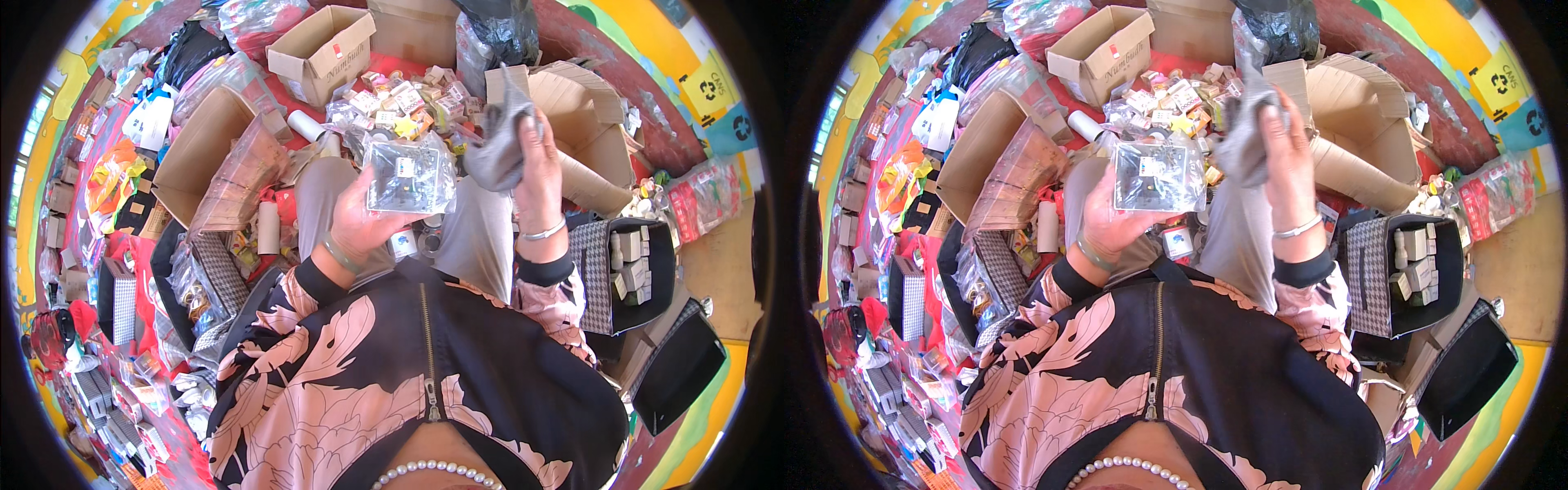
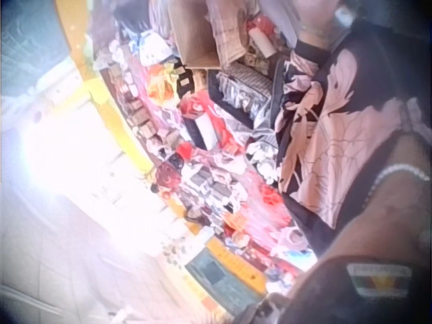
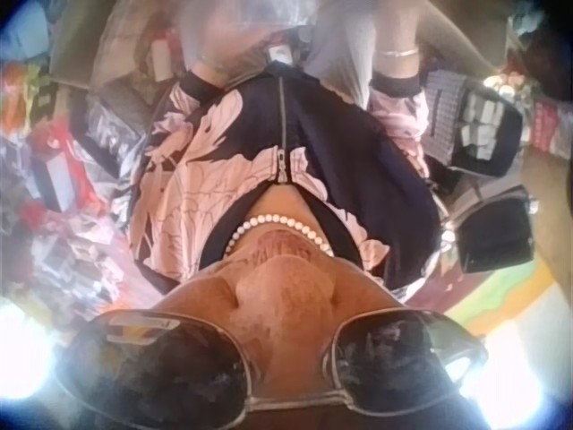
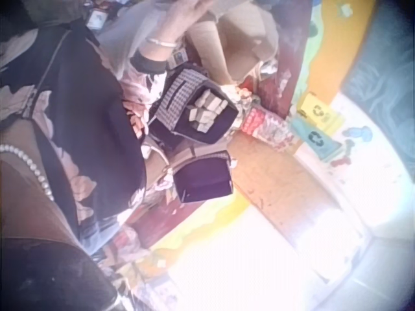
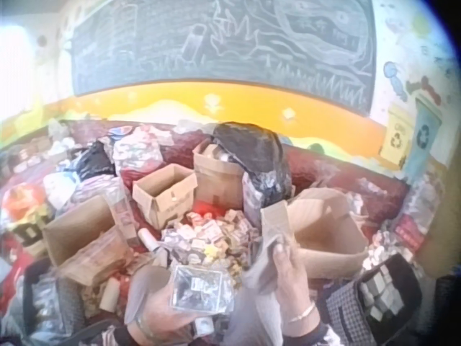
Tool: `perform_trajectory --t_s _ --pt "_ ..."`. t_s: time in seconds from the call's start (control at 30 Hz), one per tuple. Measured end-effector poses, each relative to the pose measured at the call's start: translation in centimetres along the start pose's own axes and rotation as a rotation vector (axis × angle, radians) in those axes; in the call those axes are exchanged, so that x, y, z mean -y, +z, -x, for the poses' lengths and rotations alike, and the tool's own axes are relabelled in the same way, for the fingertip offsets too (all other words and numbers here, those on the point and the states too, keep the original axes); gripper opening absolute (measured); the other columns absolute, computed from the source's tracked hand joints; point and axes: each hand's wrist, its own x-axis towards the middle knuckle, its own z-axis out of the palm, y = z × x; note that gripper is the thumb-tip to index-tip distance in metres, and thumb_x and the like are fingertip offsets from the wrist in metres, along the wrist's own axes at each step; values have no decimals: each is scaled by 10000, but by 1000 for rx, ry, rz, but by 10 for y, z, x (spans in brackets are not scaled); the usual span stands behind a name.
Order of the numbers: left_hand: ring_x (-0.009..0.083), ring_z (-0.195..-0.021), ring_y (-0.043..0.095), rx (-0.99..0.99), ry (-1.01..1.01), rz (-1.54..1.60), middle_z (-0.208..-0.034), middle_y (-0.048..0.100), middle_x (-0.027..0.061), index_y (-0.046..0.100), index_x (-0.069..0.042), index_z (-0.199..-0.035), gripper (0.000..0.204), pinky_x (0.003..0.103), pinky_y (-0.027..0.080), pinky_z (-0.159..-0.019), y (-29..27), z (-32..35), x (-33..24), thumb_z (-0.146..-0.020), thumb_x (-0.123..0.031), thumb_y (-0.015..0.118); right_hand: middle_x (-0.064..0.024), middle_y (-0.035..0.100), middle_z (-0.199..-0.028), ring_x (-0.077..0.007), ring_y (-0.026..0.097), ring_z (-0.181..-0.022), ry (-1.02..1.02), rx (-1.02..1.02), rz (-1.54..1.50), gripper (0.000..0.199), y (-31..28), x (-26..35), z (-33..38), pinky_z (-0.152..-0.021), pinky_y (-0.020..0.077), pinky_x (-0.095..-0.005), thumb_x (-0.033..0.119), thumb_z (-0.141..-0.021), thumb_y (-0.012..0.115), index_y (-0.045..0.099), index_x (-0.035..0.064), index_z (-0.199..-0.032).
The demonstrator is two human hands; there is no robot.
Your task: The person sits on the floor and wipes various small items, including boxes and plastic-wrapped goods, with a grey cloth. They pick up items from a pile, clean them, and place them into a nearby basket or back onto the floor.
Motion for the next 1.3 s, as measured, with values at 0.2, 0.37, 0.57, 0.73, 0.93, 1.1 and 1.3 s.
perform_trajectory --t_s 0.2,0.37,0.57,0.73,0.93,1.1,1.3 --pt "309 -1171 428 -1 3 52 -1273 425 173 344 3 -1278 445 486 296 -1010 -26 -6 9 -917 -256 323 -164 516 -1174 -312 454 -1158 -558 578 975 491 36 -29 36 -966 352 -378 84 -765 591 446 72 -1235" --pt "291 -1175 436 -76 150 54 -1285 435 139 339 -48 -1303 446 468 300 -1005 -22 -5 -4 -905 -250 355 -167 489 -1215 -325 426 -1179 -558 716 995 605 21 -43 37 -982 343 -396 -40 -657 595 451 88 -1230" --pt "294 -1250 338 -21 228 -56 -1343 358 136 276 -63 -1342 525 489 252 -1030 -9 0 -20 -877 -253 430 -133 542 -1172 -286 532 -1078 -360 505 970 551 -13 -49 39 -902 437 -305 -111 -675 530 505 91 -1186" --pt "297 -1258 327 -34 186 -71 -1356 339 133 279 -72 -1343 518 520 228 -1030 -13 0 -18 -873 -221 441 -43 528 -1133 -131 499 -1001 -117 29 55 359 -18 -10 13 -890 391 -253 37 -842 558 484 83 -1190" --pt "252 -1169 423 55 59 -150 -1267 423 100 284 -51 -1333 458 447 288 -1006 -18 -2 1 -908 -173 406 -87 514 -1207 -200 475 -1123 -557 444 553 597 36 6 27 -947 370 -305 -84 -696 521 428 70 -1265" --pt "288 -1200 394 -16 73 25 -1289 405 119 275 -61 -1336 459 483 280 -1011 -19 1 -4 -918 -212 388 -137 543 -1133 -255 525 -1066 -430 494 699 515 37 -30 27 -899 398 -297 -91 -717 486 471 63 -1208" --pt "351 -1247 325 -11 203 6 -1353 333 152 269 -85 -1344 471 543 236 -1025 -1 -3 -30 -920 -269 359 -61 577 -1077 -128 535 -990 -127 54 655 378 -10 -75 14 -855 428 -244 -19 -804 541 509 50 -1174"
